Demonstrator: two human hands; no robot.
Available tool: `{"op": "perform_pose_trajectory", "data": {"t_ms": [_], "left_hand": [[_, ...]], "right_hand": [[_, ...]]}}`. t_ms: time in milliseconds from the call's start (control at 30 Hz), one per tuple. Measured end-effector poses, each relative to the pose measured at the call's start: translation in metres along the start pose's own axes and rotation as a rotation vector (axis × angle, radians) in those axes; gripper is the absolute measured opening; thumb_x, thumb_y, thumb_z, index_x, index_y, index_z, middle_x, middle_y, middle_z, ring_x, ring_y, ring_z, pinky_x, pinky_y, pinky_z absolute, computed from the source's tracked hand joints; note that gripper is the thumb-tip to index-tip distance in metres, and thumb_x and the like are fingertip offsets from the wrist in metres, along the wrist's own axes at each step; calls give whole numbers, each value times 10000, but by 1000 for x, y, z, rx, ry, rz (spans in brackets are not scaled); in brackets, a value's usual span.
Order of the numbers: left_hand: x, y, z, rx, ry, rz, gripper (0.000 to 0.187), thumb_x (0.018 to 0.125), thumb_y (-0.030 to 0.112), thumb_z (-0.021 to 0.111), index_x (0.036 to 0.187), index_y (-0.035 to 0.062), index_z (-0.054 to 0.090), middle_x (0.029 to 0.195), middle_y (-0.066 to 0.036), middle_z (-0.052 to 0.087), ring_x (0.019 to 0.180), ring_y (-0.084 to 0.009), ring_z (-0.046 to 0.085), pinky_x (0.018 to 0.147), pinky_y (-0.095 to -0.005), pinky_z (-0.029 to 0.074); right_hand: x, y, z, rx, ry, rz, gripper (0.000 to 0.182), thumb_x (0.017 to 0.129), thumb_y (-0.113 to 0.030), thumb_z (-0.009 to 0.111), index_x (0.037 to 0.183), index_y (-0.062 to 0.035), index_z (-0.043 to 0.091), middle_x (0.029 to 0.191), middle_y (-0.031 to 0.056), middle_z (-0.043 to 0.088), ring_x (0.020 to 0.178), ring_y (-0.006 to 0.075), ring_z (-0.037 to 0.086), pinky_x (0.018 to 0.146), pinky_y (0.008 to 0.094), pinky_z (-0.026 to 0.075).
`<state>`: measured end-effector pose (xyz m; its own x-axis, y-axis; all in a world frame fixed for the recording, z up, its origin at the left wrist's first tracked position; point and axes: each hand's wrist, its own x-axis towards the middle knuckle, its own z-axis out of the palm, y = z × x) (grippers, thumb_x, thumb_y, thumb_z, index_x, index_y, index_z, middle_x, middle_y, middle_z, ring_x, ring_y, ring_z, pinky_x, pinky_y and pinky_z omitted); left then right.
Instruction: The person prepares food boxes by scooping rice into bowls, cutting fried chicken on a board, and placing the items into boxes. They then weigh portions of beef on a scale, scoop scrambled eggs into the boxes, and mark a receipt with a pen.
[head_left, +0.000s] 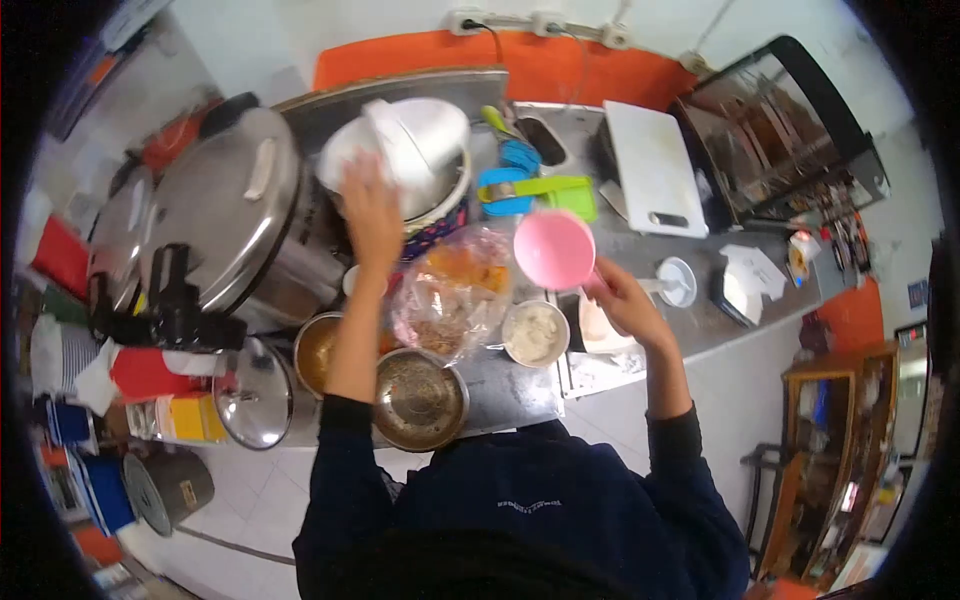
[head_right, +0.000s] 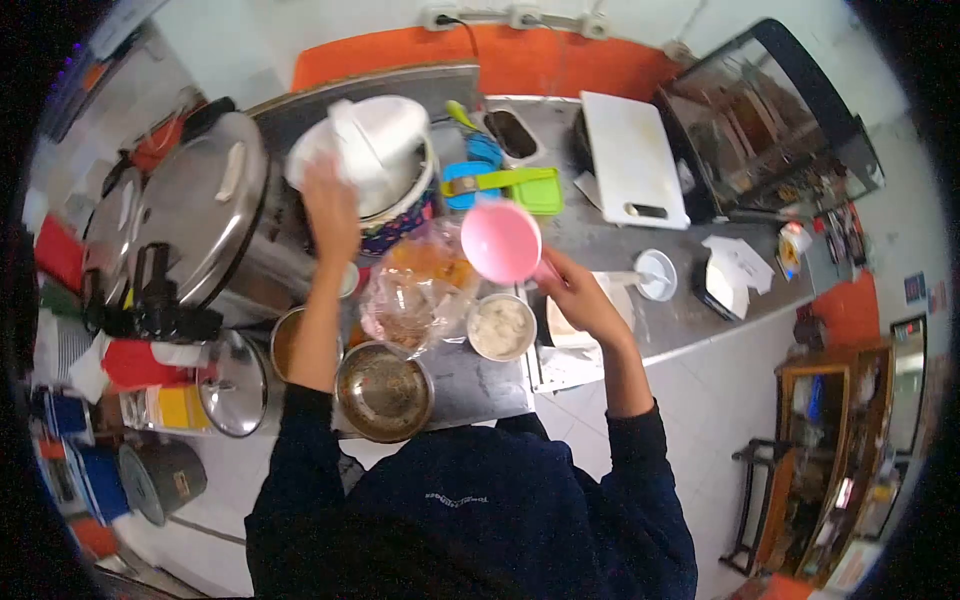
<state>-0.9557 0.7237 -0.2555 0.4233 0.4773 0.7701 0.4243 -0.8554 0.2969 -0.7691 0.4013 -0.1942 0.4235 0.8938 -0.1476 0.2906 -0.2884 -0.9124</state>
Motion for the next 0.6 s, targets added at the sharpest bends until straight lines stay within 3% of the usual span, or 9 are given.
{"op": "perform_pose_trajectory", "data": {"t_ms": [100, 200, 267, 333, 400, 467, 500, 567, 600], "left_hand": [[-62, 8, -7, -58, -297, -91, 523, 925, 277, 457, 1358, 9, 336, 1420, -217, 288, 1328, -404, 222, 1084, -479, 182], [-67, 15, -34, -117, -326, -220, 536, 941, 324, 423, 1359, 3, 328, 1415, -225, 290, 1326, -376, 245, 1078, -457, 206], [-70, 28, -51, -168, -297, -281, 543, 949, 345, 405, 1360, 1, 322, 1409, -230, 297, 1319, -362, 268, 1070, -446, 228], [-74, 58, -78, -390, -248, -416, 508, 954, 374, 386, 1270, -19, 438, 1283, -249, 452, 1206, -379, 422, 998, -406, 335], [-85, 91, -104, -679, -601, -698, 491, 961, 393, 369, 1117, -36, 551, 1088, -213, 596, 1017, -341, 571, 884, -372, 422], [-124, 113, -104, -948, -985, -717, 530, 952, 444, 373, 999, -28, 608, 950, -161, 648, 908, -269, 621, 811, -342, 454], [-145, 125, -97, -970, -1018, -730, 530, 952, 444, 373, 999, -28, 608, 950, -161, 648, 908, -269, 621, 811, -342, 454], [-189, 148, -76, -962, -1559, -754, 562, 942, 458, 409, 1154, -50, 518, 1019, -134, 619, 912, -216, 609, 827, -321, 457], [-208, 160, -65, -983, -1586, -748, 562, 942, 458, 409, 1154, -50, 518, 1019, -134, 619, 912, -216, 609, 827, -321, 457]], "right_hand": [[77, -24, 36, 64, 75, -185, 428, 891, -170, 547, 1281, -16, 456, 1015, 86, 605, 888, 181, 549, 773, 297, 450], [186, -23, 85, -265, 443, -555, 403, 812, -116, 580, 1180, 23, 488, 1017, 253, 583, 921, 388, 555, 782, 447, 446], [242, -33, 112, -408, 399, -454, 401, 789, -83, 546, 1157, 50, 460, 930, 292, 564, 865, 448, 528, 788, 480, 442], [305, -14, 143, -449, 389, -397, 463, 794, -134, 544, 1188, 77, 421, 941, 320, 547, 880, 463, 523, 798, 497, 436], [311, -16, 157, -498, 390, -331, 576, 806, -226, 548, 1243, 104, 369, 1016, 345, 512, 941, 461, 510, 823, 513, 420], [284, -32, 150, -585, 391, -283, 703, 828, -354, 539, 1297, 121, 319, 1125, 366, 446, 1010, 450, 482, 863, 505, 398], [271, -32, 142, -596, 468, -386, 686, 829, -349, 558, 1284, 116, 341, 1116, 368, 436, 988, 455, 483, 856, 496, 406], [214, -47, 100, -416, 435, -649, 539, 825, -166, 580, 1265, 87, 396, 1010, 275, 510, 941, 387, 524, 812, 427, 434], [165, -63, 71, -283, 455, -700, 491, 818, -102, 560, 1262, 53, 420, 1007, 236, 525, 928, 350, 535, 799, 399, 437]]}}
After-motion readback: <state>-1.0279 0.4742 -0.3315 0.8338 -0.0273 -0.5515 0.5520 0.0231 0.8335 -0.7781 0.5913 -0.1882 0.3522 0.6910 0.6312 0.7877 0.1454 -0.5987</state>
